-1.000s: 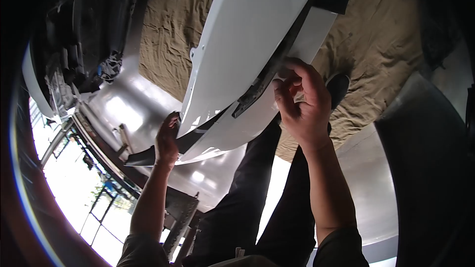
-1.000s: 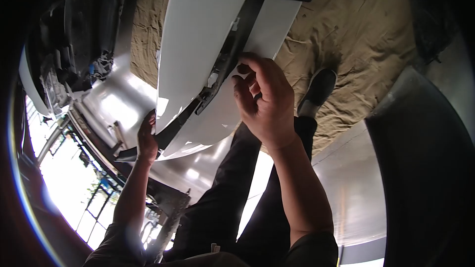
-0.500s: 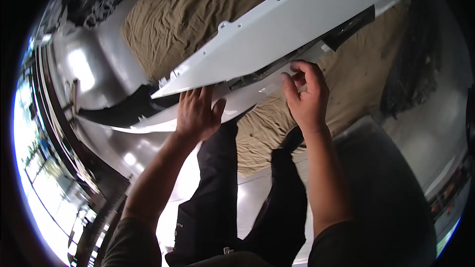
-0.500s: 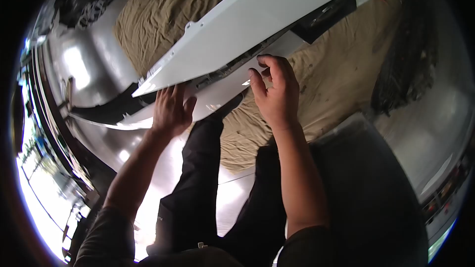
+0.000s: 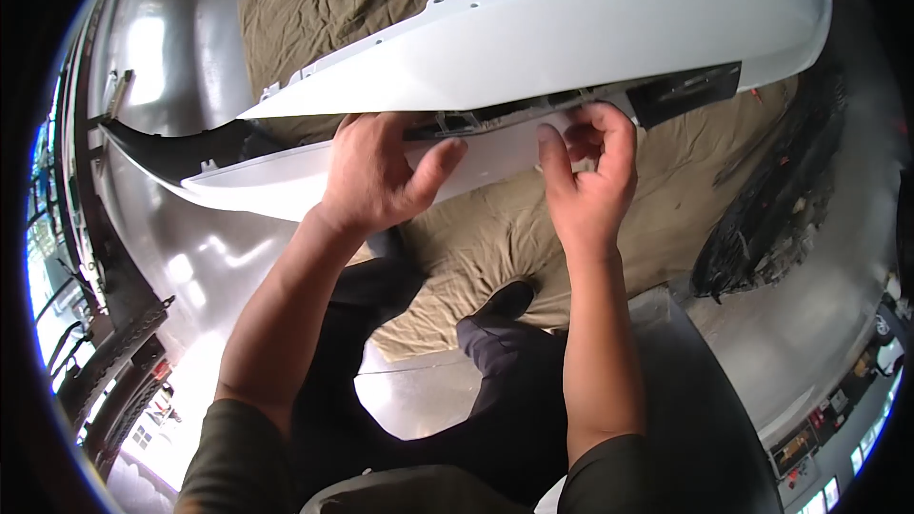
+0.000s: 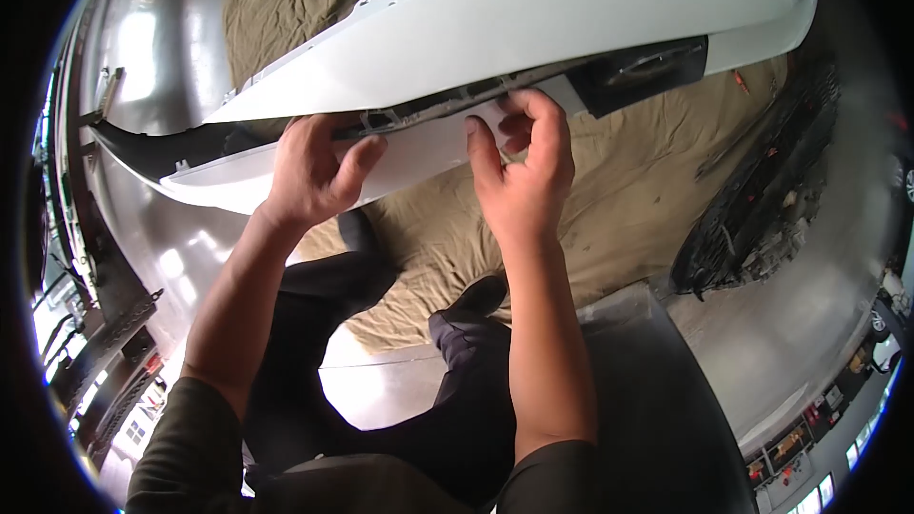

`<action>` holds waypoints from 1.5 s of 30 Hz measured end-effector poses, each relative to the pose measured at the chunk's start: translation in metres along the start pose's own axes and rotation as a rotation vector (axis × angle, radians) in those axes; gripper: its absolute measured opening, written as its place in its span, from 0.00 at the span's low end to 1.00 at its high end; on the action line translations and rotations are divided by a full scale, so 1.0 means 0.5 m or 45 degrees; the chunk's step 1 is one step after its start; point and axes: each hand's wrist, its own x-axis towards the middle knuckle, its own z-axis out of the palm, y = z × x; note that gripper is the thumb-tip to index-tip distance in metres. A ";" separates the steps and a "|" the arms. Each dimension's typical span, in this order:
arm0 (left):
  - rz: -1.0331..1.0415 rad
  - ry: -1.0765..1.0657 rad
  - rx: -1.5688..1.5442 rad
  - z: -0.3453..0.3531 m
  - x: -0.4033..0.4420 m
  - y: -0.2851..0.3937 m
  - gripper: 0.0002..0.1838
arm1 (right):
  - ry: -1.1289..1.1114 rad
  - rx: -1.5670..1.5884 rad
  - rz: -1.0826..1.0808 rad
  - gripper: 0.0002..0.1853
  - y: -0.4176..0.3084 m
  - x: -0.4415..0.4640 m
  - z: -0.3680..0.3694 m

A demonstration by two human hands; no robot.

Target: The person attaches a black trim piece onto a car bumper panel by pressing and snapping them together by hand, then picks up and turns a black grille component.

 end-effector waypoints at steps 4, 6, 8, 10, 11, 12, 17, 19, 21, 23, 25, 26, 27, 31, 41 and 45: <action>-0.056 -0.140 -0.008 -0.016 0.008 -0.020 0.24 | -0.032 0.014 -0.048 0.27 0.024 0.016 0.015; 0.036 -0.091 -0.052 -0.022 0.009 -0.030 0.23 | -0.023 0.081 -0.052 0.28 0.039 0.019 0.022; 0.032 -0.106 -0.092 -0.029 0.010 -0.035 0.24 | -0.007 0.029 -0.167 0.29 0.060 0.025 0.023; -0.006 -0.154 -0.046 -0.037 0.012 -0.044 0.27 | -0.014 0.046 -0.251 0.28 0.068 0.035 0.027; -0.044 -0.179 0.000 -0.043 0.011 -0.041 0.28 | -0.026 0.056 -0.283 0.27 0.067 0.040 0.026; -0.046 -0.171 -0.032 -0.038 0.013 -0.044 0.29 | -0.041 0.070 -0.314 0.26 0.065 0.050 0.025; 0.154 -0.063 -0.201 -0.005 0.014 -0.077 0.31 | 0.003 0.079 -0.470 0.20 0.068 0.073 0.032; 0.153 -0.189 -0.145 -0.021 0.013 -0.069 0.32 | 0.006 0.138 -0.471 0.19 0.066 0.068 0.033; 0.180 -0.226 0.073 -0.030 0.003 -0.072 0.33 | 0.024 0.200 -0.464 0.17 0.071 0.062 0.037; 0.293 -0.093 -0.193 -0.006 0.001 -0.073 0.26 | 0.014 0.189 -0.424 0.18 0.079 0.059 0.029; 0.313 -0.024 -0.331 0.014 -0.004 -0.089 0.31 | 0.003 0.215 -0.400 0.17 0.085 0.058 0.026; 0.171 -0.111 -0.353 0.007 -0.008 -0.090 0.32 | 0.003 0.213 -0.437 0.16 0.088 0.062 0.027; 0.150 -0.074 -0.263 0.004 -0.012 -0.090 0.33 | 0.005 0.214 -0.473 0.15 0.092 0.066 0.029; -0.063 0.055 -0.047 0.010 -0.005 -0.066 0.33 | -0.007 0.220 -0.541 0.12 0.097 0.083 0.029; 0.340 0.081 0.512 -0.006 -0.013 -0.102 0.16 | 0.120 0.429 -0.702 0.17 0.107 0.089 0.047; 0.602 0.104 0.981 -0.013 -0.019 -0.108 0.22 | 0.146 0.380 -0.637 0.23 0.114 0.098 0.039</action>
